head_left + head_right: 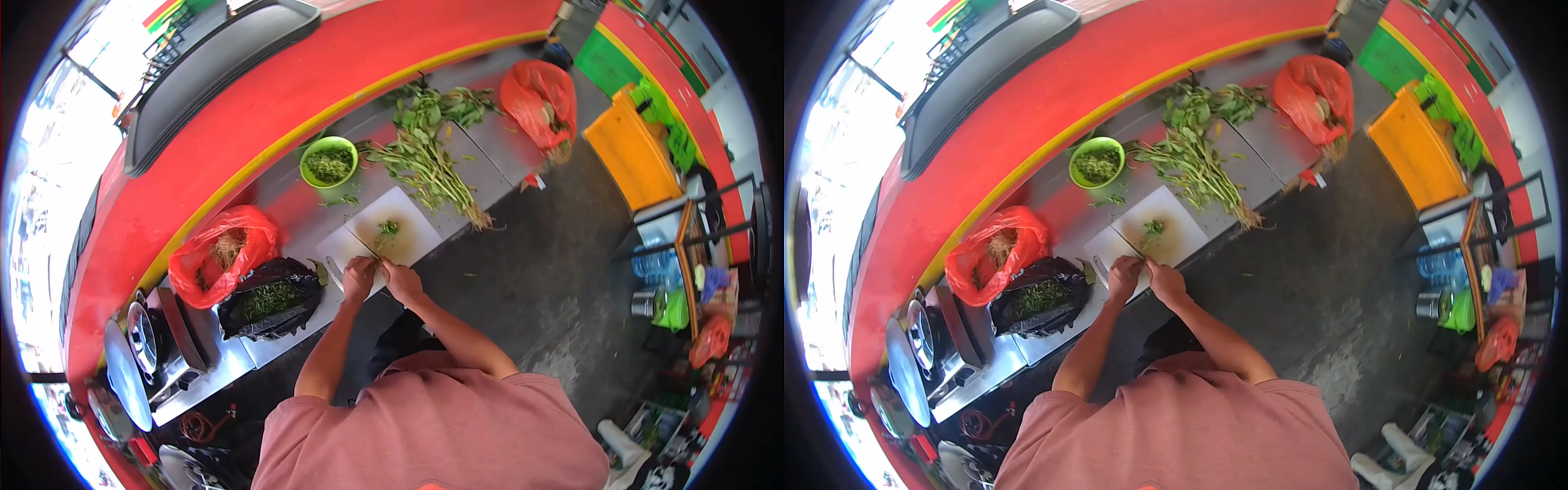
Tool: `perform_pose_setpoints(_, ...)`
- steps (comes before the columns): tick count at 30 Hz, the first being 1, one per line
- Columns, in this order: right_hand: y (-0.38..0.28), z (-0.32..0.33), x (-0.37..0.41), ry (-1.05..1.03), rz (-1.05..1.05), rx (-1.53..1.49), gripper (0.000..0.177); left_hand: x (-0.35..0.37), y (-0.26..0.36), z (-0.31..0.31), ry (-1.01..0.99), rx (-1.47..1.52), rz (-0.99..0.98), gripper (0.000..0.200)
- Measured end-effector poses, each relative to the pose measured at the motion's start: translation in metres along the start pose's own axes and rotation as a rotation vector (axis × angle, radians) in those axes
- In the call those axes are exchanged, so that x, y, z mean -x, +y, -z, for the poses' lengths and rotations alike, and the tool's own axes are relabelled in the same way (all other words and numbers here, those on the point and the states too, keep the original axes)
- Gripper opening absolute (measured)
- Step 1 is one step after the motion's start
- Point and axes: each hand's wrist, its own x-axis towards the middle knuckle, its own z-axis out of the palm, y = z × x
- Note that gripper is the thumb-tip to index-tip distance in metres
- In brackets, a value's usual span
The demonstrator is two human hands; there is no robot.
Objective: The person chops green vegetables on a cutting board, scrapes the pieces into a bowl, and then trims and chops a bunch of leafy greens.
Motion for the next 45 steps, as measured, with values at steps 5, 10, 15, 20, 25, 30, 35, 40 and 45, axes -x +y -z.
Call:
perform_pose_setpoints(5, -0.003, 0.001, 0.019, 0.028, -0.061, -0.105, 0.038, 0.0, 0.0, -0.002, 0.034, 0.049, -0.026, 0.016)
perform_pose_setpoints(10, 0.002, 0.001, 0.034, 0.091, -0.013, -0.274, 0.042, 0.002, -0.006, -0.002, -0.013, 0.03, -0.006, 0.02)
perform_pose_setpoints(15, 0.011, 0.016, 0.053, -0.014, 0.012, -0.329, 0.04, 0.0, -0.013, 0.002, -0.025, 0.082, -0.014, 0.016)
perform_pose_setpoints(20, 0.009, 0.017, 0.058, -0.048, -0.05, -0.274, 0.039, -0.004, -0.017, 0.008, -0.022, 0.108, -0.029, 0.011)
perform_pose_setpoints(25, 0.002, -0.002, 0.052, 0.039, -0.041, -0.25, 0.038, 0.0, -0.016, 0.011, -0.052, 0.085, -0.03, 0.011)
perform_pose_setpoints(30, -0.02, 0.001, 0.022, 0.058, -0.081, -0.167, 0.038, -0.005, -0.022, 0.016, -0.13, 0.061, -0.097, 0.013)
perform_pose_setpoints(35, -0.022, 0.003, 0.029, 0.058, -0.13, -0.218, 0.038, -0.007, -0.025, 0.014, -0.145, 0.125, 0.004, 0.015)
perform_pose_setpoints(40, -0.015, -0.001, 0.009, 0.073, -0.051, -0.173, 0.037, -0.004, -0.023, 0.017, -0.117, 0.078, -0.056, 0.016)
perform_pose_setpoints(45, -0.023, 0.006, -0.009, -0.022, -0.077, -0.119, 0.037, -0.007, -0.022, 0.02, -0.116, 0.046, -0.036, 0.015)
